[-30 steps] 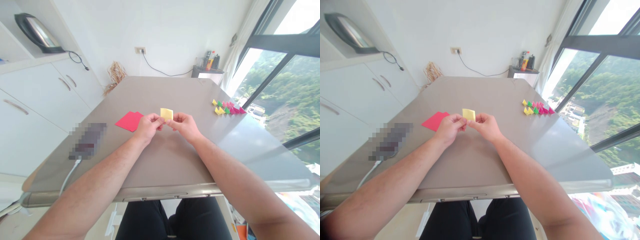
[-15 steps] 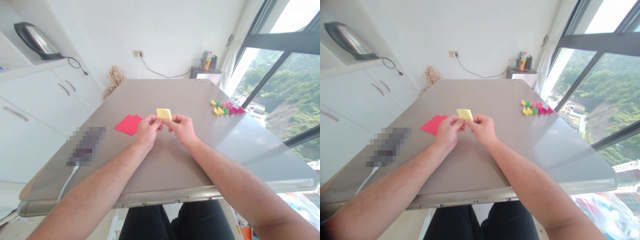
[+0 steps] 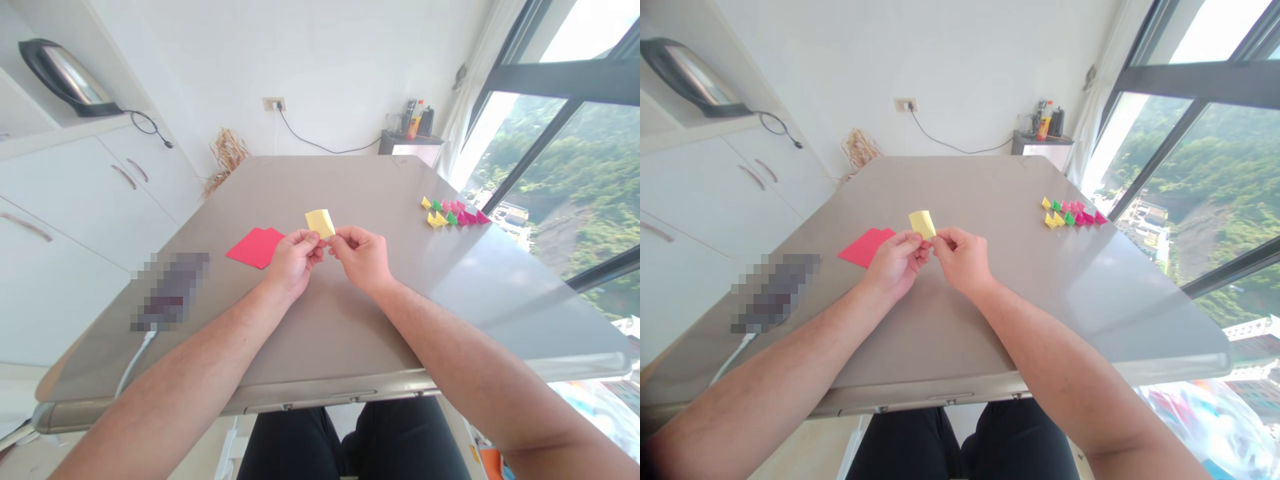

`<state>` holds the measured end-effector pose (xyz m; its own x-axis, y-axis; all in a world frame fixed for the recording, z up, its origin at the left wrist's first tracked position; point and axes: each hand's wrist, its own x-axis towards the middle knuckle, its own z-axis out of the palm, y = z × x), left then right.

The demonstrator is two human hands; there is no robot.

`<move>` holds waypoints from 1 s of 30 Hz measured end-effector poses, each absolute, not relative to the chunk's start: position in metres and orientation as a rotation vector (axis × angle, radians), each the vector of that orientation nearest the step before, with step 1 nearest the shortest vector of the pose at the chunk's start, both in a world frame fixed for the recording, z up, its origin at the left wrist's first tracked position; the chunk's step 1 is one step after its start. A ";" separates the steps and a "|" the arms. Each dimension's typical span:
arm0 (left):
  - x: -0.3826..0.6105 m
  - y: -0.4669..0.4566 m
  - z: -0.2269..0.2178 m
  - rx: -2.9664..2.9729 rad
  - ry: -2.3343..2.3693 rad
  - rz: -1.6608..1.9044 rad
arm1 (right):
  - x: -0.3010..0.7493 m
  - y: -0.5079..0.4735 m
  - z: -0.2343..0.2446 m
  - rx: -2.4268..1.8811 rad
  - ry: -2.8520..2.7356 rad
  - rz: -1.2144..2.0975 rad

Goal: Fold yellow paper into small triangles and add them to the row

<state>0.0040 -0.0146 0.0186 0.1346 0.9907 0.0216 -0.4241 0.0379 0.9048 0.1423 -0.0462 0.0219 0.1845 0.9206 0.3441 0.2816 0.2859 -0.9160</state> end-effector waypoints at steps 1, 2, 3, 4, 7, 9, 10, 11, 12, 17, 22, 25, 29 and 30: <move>0.004 -0.015 0.019 0.943 0.791 1.282 | 0.142 -0.047 0.022 -1.235 -1.354 0.651; 0.004 -0.015 0.019 0.951 0.792 1.285 | 0.142 -0.047 0.022 -1.234 -1.361 0.631; 0.004 -0.016 0.020 0.962 0.794 1.291 | 0.141 -0.048 0.022 -1.235 -1.368 0.610; 0.004 -0.016 0.020 0.971 0.797 1.296 | 0.141 -0.048 0.022 -1.239 -1.377 0.587; 0.005 -0.017 0.021 0.984 0.812 1.309 | 0.141 -0.050 0.022 -1.266 -1.413 0.530; 0.006 -0.017 0.021 0.991 0.816 1.311 | 0.141 -0.051 0.023 -1.283 -1.425 0.522; 0.006 -0.017 0.021 0.995 0.817 1.312 | 0.140 -0.051 0.023 -1.288 -1.425 0.527; 0.006 -0.018 0.022 1.000 0.819 1.313 | 0.140 -0.052 0.023 -1.290 -1.421 0.535; 0.006 -0.018 0.022 1.004 0.822 1.314 | 0.140 -0.052 0.024 -1.289 -1.414 0.545; 0.006 -0.018 0.021 1.001 0.817 1.333 | 0.138 -0.054 0.028 -1.229 -1.367 0.639; 0.007 -0.018 0.016 1.064 0.772 1.382 | 0.139 -0.051 0.029 -1.203 -1.286 0.764; 0.008 -0.018 0.014 1.123 0.808 1.419 | 0.139 -0.049 0.027 -1.223 -1.247 0.771; 0.008 -0.018 0.014 1.149 0.870 1.448 | 0.139 -0.049 0.026 -1.217 -1.257 0.757; 0.008 -0.018 0.014 1.148 0.879 1.448 | 0.139 -0.050 0.026 -1.219 -1.264 0.747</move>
<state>0.0077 -0.0181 0.0141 0.0014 0.9805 0.1965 -0.2782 -0.1884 0.9419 0.1393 -0.0497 0.0259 0.2123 0.9326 0.2918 0.1939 0.2524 -0.9480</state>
